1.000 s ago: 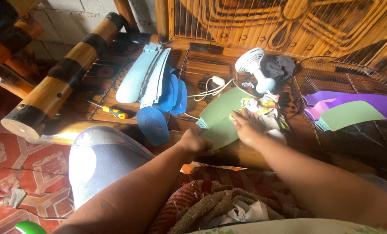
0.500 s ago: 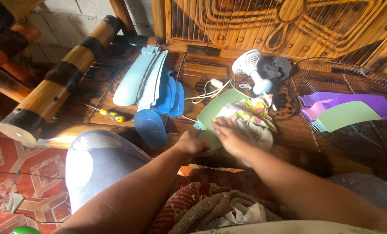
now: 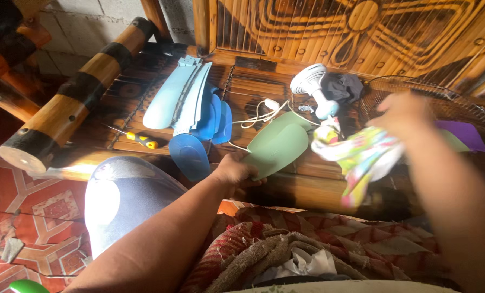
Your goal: The person wipes several plastic fan blade guards with a cloth. They handle pink, purple, and green guards one at a time, wiping each surface and placing them aside on a bamboo bench.
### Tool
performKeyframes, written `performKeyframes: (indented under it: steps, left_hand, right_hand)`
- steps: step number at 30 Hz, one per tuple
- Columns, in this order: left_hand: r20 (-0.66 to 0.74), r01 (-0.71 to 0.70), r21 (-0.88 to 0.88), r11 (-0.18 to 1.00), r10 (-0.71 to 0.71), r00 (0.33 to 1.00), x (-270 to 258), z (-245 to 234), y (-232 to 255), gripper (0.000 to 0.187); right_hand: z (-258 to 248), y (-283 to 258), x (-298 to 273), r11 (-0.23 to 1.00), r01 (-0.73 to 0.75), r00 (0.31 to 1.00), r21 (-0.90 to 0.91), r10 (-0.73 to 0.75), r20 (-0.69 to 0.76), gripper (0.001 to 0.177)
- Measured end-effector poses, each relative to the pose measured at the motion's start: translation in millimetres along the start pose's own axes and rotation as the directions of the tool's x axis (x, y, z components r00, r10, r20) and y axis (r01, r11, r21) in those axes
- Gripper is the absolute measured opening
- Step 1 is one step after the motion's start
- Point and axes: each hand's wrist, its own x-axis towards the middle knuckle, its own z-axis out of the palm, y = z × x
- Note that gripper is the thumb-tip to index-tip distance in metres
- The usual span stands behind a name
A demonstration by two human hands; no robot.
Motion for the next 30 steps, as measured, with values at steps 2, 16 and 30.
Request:
performKeyframes:
  steps: [2, 16, 30]
  left_hand:
    - [-0.009, -0.002, 0.011, 1.000, 0.002, 1.000, -1.2, 3.0, 1.2, 0.057]
    - [0.003, -0.028, 0.005, 1.000, 0.028, 1.000, 13.2, -1.2, -9.7, 0.057]
    - [0.023, 0.052, -0.099, 0.994, -0.050, 0.998, 19.7, 4.2, -28.4, 0.056]
  right_hand:
    - [-49.6, 11.4, 4.6, 0.999, 0.041, 0.997, -0.009, -0.041, 0.069, 0.055]
    - [-79.5, -122.9, -30.7, 0.441, 0.672, 0.687, 0.595, -0.671, -0.280, 0.026]
    - [107.3, -204.6, -160.3, 0.843, 0.319, 0.937, 0.433, -0.348, -0.012, 0.045]
